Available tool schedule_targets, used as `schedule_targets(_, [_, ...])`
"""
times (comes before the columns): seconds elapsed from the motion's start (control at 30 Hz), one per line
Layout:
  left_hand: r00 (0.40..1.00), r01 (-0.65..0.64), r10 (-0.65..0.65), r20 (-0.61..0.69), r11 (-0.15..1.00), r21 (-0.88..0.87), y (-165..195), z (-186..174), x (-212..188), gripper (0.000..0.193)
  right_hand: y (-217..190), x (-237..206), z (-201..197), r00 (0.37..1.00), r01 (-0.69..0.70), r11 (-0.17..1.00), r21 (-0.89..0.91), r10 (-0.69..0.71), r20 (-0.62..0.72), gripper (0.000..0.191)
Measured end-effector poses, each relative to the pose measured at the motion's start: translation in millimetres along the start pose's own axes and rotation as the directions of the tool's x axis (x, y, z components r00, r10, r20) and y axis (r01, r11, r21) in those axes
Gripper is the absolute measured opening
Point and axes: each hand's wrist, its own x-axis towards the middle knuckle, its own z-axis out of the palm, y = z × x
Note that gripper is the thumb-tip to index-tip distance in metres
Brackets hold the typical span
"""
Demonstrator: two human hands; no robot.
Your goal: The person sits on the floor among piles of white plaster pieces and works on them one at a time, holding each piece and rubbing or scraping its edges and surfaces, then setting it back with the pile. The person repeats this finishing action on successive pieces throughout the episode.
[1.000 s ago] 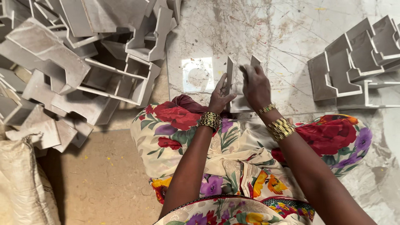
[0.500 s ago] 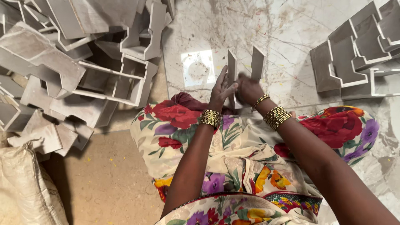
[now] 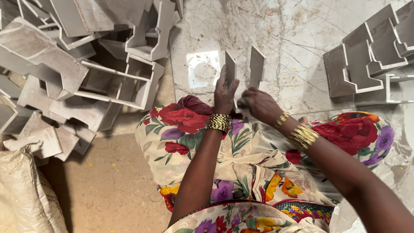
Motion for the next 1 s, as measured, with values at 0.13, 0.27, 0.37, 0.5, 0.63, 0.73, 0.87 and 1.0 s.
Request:
schedule_targets(0.13, [0.997,0.078,-0.080,-0.018,0.992,-0.101,-4.6,-3.3,7.7,0.086,9.1,-39.6,-30.8,0.992,0.115,0.948,0.297,-0.093,-0.089,0.022])
schedule_targets(0.27, [0.941,0.322,-0.331,-0.064,0.939,-0.125,-18.1,-4.8,14.9,0.081,37.6,-66.5,-42.7,0.917,-0.121,0.827,0.549,0.304,-0.257,0.025])
schedule_targets(0.37, [0.981,0.192,-0.192,0.010,0.981,-0.021,-20.2,-6.2,15.0,0.077,49.2,-67.4,-30.1,0.765,-0.305,0.704,0.642,0.582,-0.274,0.021])
schedule_targets(0.5, [0.969,0.247,-0.230,-0.091,0.909,0.336,-13.6,-11.7,7.3,0.073,49.2,-57.7,-12.7,0.747,-0.228,0.706,0.670,0.568,-0.345,0.020])
schedule_targets(0.63, [0.878,-0.191,0.437,-0.196,0.694,0.694,12.7,-11.6,-8.4,0.053,45.1,-51.4,-15.4,0.728,-0.142,0.853,0.503,0.434,-0.531,0.017])
schedule_targets(0.73, [0.774,-0.530,0.612,0.163,0.485,0.696,29.2,-3.1,-23.4,0.081,40.0,-51.5,-21.9,0.687,-0.185,0.850,0.494,0.471,-0.553,0.019])
schedule_targets(0.87, [0.845,-0.533,0.323,0.425,0.448,0.718,36.9,12.8,-29.8,0.040,33.5,-43.7,-24.2,0.724,-0.148,0.836,0.529,0.456,-0.518,0.021])
schedule_targets(1.0, [0.815,-0.574,0.301,0.496,0.542,0.614,40.3,11.6,-27.6,0.036,40.6,-12.1,-27.8,0.709,-0.164,0.918,0.360,0.364,-0.605,0.021])
